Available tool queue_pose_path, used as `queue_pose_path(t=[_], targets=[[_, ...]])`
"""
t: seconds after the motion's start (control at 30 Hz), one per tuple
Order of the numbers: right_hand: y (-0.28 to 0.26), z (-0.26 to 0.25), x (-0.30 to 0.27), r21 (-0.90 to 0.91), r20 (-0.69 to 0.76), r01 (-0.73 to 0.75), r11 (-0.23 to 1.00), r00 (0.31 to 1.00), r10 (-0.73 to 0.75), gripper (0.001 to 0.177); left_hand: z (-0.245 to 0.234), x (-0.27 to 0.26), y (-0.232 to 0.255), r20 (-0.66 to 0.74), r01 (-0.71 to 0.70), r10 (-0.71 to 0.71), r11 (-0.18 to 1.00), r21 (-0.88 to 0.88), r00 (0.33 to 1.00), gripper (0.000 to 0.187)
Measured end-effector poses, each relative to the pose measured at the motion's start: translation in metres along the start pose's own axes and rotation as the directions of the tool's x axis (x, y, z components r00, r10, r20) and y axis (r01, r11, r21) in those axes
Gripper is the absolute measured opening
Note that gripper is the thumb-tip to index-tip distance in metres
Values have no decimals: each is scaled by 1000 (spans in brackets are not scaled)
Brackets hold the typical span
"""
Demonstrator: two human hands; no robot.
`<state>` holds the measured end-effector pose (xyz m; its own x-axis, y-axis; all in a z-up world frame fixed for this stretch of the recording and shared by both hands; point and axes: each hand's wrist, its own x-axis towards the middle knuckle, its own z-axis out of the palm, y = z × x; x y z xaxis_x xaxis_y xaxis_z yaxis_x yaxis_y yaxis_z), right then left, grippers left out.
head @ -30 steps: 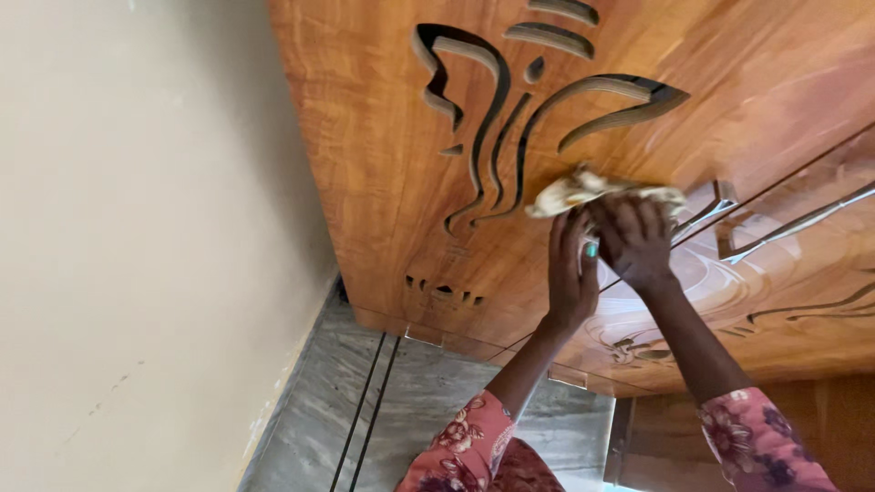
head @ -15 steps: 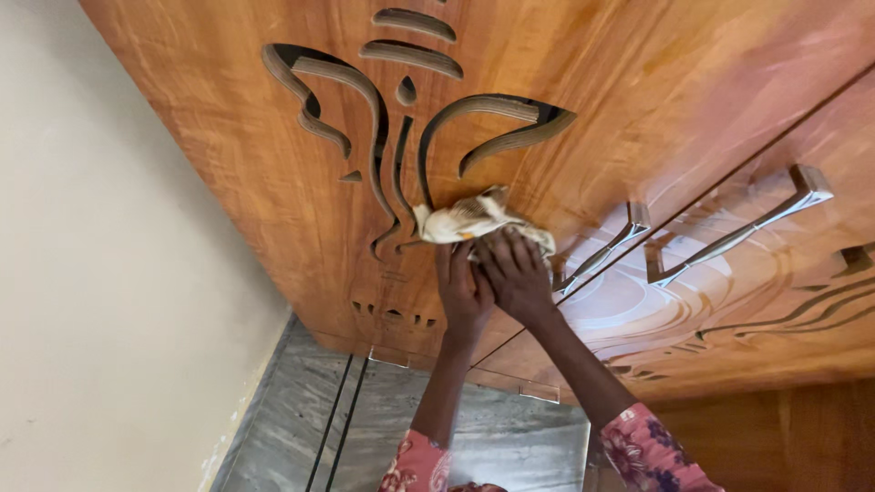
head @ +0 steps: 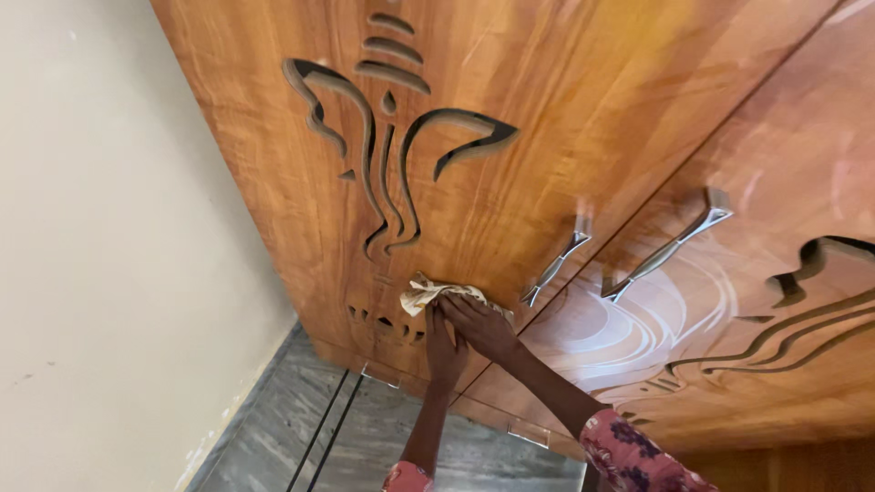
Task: The person wipes the surface of a wooden cabinet with a cloth, moving across the carved designs and handles. The person continues wiping different sections of the cabinet doors throughout the clip.
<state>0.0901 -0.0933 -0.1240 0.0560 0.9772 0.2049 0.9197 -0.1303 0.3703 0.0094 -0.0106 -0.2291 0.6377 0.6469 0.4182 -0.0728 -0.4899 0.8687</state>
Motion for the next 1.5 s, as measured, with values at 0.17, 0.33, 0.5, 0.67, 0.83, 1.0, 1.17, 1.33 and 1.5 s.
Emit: queue_pose_path(t=[0.17, 0.33, 0.5, 0.67, 0.83, 1.0, 1.17, 1.33, 1.5], targets=[[36, -123, 42, -366, -48, -115, 923, 993, 105, 64, -25, 78, 106, -172, -256, 253, 967, 9, 952, 68], [80, -260, 57, -444, -199, -325, 835, 944, 262, 67, -55, 155, 235, -277, -499, 452, 857, -131, 848, 65], [84, -281, 29, -489, -215, -349, 800, 937, 277, 66, -44, 158, 264, -292, -558, 517, 826, -78, 805, 57], [57, -199, 10, -345, -225, -283, 895, 951, 214, 46, -18, 118, 204, -316, -450, 441, 892, 48, 840, 56], [46, -129, 12, -43, -192, -290, 956, 942, 277, 34, -15, 88, 145, -153, -239, 216, 960, -149, 964, 65], [56, -166, 24, -3, -395, -293, 956, 879, 268, 35, -34, 111, 169, -74, -189, 174, 925, -328, 982, 57], [100, -261, 49, -18, -537, -630, 776, 661, 524, 35, -52, 181, 252, -85, -479, 486, 790, -382, 870, 41], [100, -283, 27, 241, -535, -754, 611, 422, 732, 40, -51, 174, 290, 110, -454, 563, 754, -475, 819, 41], [48, -240, 17, 280, -543, -754, 594, 387, 746, 43, -55, 143, 259, 163, -408, 537, 775, -483, 828, 40]])
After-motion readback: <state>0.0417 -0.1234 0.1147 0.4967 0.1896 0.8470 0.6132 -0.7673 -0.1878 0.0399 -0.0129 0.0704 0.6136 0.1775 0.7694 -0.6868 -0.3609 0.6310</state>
